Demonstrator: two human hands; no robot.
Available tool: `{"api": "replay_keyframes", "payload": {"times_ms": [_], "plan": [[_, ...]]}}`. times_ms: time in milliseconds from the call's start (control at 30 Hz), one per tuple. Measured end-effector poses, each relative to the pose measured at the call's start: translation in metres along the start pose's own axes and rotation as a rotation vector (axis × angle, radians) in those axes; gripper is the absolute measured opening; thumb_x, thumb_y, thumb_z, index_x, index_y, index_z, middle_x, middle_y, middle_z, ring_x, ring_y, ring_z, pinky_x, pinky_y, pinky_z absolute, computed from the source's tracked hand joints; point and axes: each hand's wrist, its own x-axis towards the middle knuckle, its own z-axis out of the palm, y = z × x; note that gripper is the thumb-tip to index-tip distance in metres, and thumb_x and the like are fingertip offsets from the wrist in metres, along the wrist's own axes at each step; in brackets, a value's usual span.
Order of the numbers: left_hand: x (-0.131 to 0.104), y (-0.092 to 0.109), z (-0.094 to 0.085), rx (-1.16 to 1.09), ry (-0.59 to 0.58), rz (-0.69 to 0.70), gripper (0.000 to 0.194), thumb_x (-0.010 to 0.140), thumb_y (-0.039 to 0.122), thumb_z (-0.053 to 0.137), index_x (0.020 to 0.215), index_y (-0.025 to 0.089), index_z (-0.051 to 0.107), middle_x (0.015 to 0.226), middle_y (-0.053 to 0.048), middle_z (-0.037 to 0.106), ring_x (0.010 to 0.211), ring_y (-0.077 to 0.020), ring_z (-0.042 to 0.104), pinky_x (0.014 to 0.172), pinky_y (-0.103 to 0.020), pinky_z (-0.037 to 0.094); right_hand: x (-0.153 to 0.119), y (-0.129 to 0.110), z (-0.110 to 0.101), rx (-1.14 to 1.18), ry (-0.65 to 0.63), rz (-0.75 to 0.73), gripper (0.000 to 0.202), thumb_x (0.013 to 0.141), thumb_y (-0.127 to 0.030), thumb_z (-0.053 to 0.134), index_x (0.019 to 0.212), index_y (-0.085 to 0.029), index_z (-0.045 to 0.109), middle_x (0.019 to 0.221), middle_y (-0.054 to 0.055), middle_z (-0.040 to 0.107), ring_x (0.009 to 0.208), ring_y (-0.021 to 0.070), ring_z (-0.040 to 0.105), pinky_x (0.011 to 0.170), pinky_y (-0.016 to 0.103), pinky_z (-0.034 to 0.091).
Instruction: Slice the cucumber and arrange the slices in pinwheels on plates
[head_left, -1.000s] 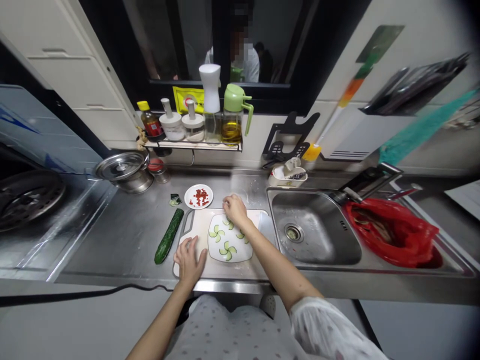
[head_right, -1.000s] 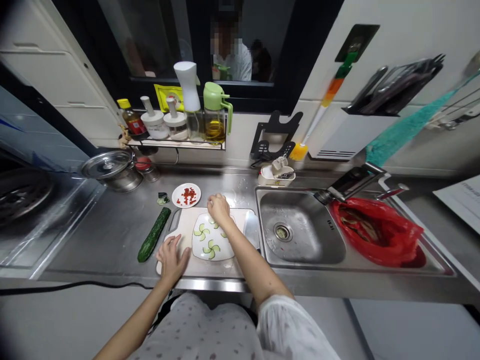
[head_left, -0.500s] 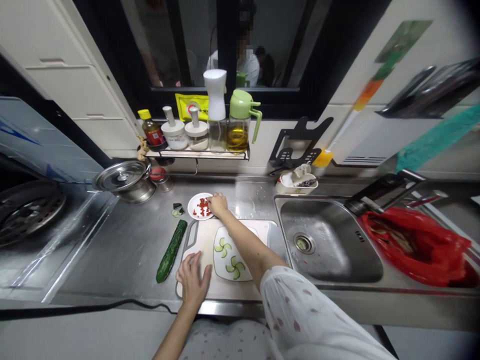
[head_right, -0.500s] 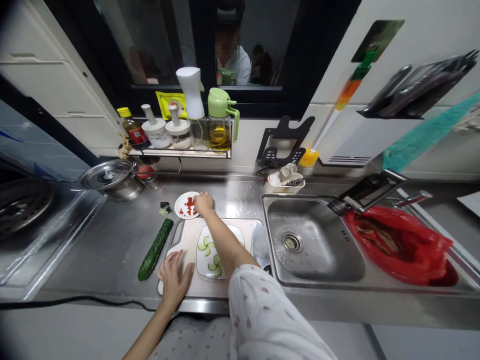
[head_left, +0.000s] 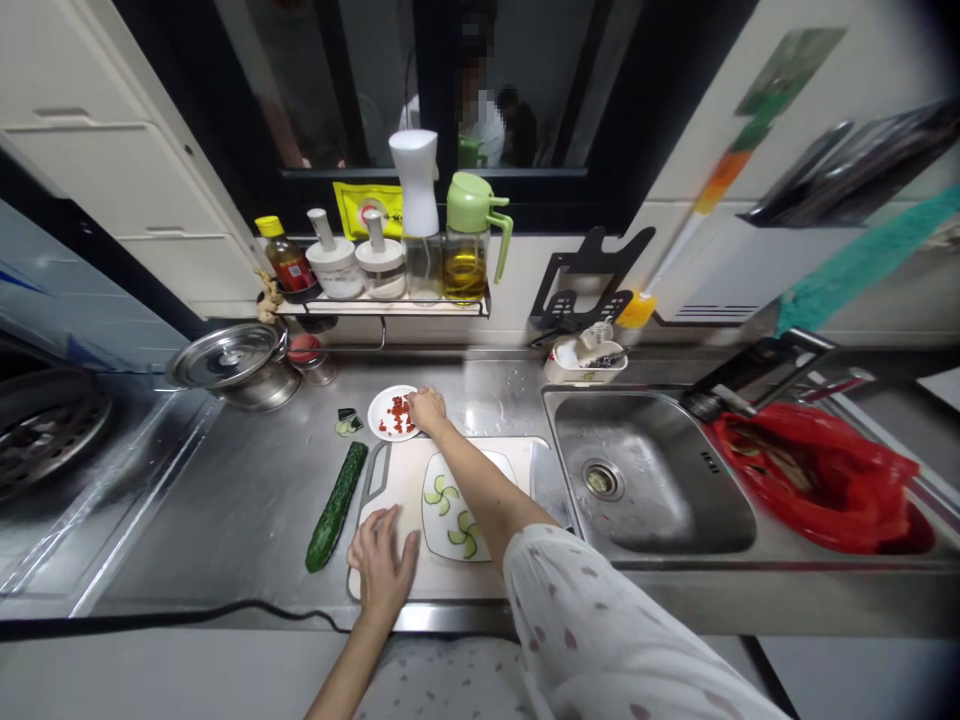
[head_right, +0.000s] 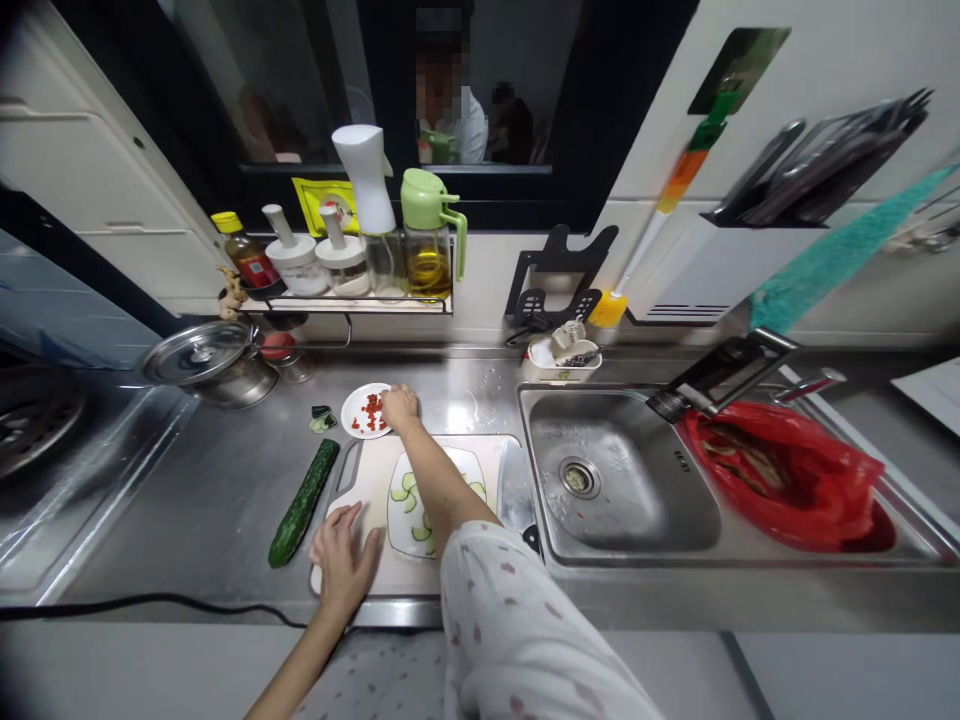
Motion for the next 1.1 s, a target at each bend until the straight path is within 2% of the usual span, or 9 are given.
{"api": "replay_keyframes", "payload": {"times_ms": [167, 267, 367, 567, 700, 833, 900, 967, 1100], "plan": [[-0.001, 0.000, -0.001, -0.009, -0.002, -0.016, 0.046, 0.089, 0.044, 0.051, 0.129, 0.022, 0.057, 0.128, -0.014, 0.052, 0.122, -0.0317, 0.045, 0.104, -0.054, 0.026, -0.001, 0.003, 0.001, 0.120, 0.055, 0.062, 0.021, 0.089, -0.027, 0.053, 0.095, -0.025, 0.073, 0.104, 0.006, 0.066, 0.098, 0.0202, 0.054, 0.081, 0.027, 0.041], [0.000, 0.002, -0.002, -0.035, 0.012, -0.044, 0.044, 0.088, 0.045, 0.053, 0.125, 0.022, 0.059, 0.126, -0.014, 0.054, 0.120, -0.0316, 0.046, 0.103, -0.054, 0.027, -0.003, 0.007, 0.003, 0.369, 0.131, 0.085, 0.012, 0.079, -0.023, 0.062, 0.083, -0.024, 0.073, 0.094, 0.001, 0.068, 0.089, 0.0159, 0.058, 0.079, 0.023, 0.043], [0.010, 0.012, -0.004, -0.128, 0.037, -0.090, 0.043, 0.089, 0.045, 0.051, 0.124, 0.021, 0.058, 0.122, -0.013, 0.057, 0.116, -0.0296, 0.050, 0.101, -0.051, 0.031, -0.006, 0.011, 0.006, 0.631, 0.121, 0.094, 0.008, 0.073, -0.017, 0.064, 0.075, -0.021, 0.070, 0.079, -0.003, 0.067, 0.075, 0.0121, 0.060, 0.072, 0.020, 0.045], [0.067, 0.041, -0.006, -0.430, 0.128, -0.243, 0.042, 0.088, 0.043, 0.050, 0.122, 0.019, 0.059, 0.106, -0.009, 0.064, 0.094, -0.0215, 0.058, 0.090, -0.038, 0.044, -0.027, 0.008, -0.001, 1.148, 0.063, 0.143, 0.004, 0.069, -0.013, 0.062, 0.071, -0.017, 0.064, 0.068, -0.004, 0.064, 0.065, 0.0094, 0.059, 0.069, 0.021, 0.048], [0.105, 0.048, -0.007, -0.555, 0.196, -0.287, 0.037, 0.088, 0.042, 0.051, 0.112, 0.017, 0.064, 0.102, -0.009, 0.066, 0.085, -0.0179, 0.058, 0.083, -0.032, 0.047, -0.053, 0.005, -0.017, 1.317, -0.029, 0.103, 0.006, 0.068, -0.018, 0.065, 0.073, -0.017, 0.065, 0.072, -0.002, 0.067, 0.068, 0.0104, 0.060, 0.068, 0.022, 0.048], [0.124, 0.051, -0.010, -0.617, 0.177, -0.264, 0.032, 0.085, 0.044, 0.054, 0.095, 0.016, 0.067, 0.096, -0.008, 0.067, 0.085, -0.0183, 0.059, 0.083, -0.031, 0.047, -0.083, 0.006, -0.031, 1.329, -0.112, 0.082, 0.013, 0.070, -0.027, 0.067, 0.079, -0.018, 0.066, 0.073, -0.001, 0.065, 0.060, 0.0090, 0.053, 0.056, 0.019, 0.041], [0.127, 0.054, -0.012, -0.642, 0.140, -0.255, 0.030, 0.085, 0.044, 0.054, 0.088, 0.017, 0.066, 0.091, -0.006, 0.068, 0.085, -0.0183, 0.060, 0.083, -0.030, 0.047, -0.097, 0.007, -0.036, 1.297, -0.105, 0.037, 0.014, 0.073, -0.029, 0.065, 0.082, -0.018, 0.066, 0.074, -0.001, 0.064, 0.060, 0.0094, 0.052, 0.056, 0.020, 0.040], [0.129, 0.058, -0.013, -0.657, 0.096, -0.236, 0.028, 0.084, 0.043, 0.054, 0.082, 0.017, 0.065, 0.087, -0.004, 0.067, 0.085, -0.0182, 0.060, 0.084, -0.030, 0.046, -0.112, 0.008, -0.041, 1.182, -0.012, -0.060, 0.013, 0.075, -0.028, 0.063, 0.083, -0.018, 0.065, 0.079, 0.000, 0.065, 0.068, 0.0112, 0.054, 0.064, 0.023, 0.043], [0.130, 0.067, -0.014, -0.677, 0.008, -0.186, 0.026, 0.081, 0.042, 0.058, 0.078, 0.017, 0.065, 0.085, -0.004, 0.067, 0.083, -0.0171, 0.060, 0.081, -0.029, 0.046, -0.139, 0.012, -0.057, 0.736, 0.227, -0.227, 0.008, 0.083, -0.023, 0.058, 0.082, -0.019, 0.065, 0.087, 0.002, 0.063, 0.088, 0.0165, 0.054, 0.083, 0.028, 0.042]]}}
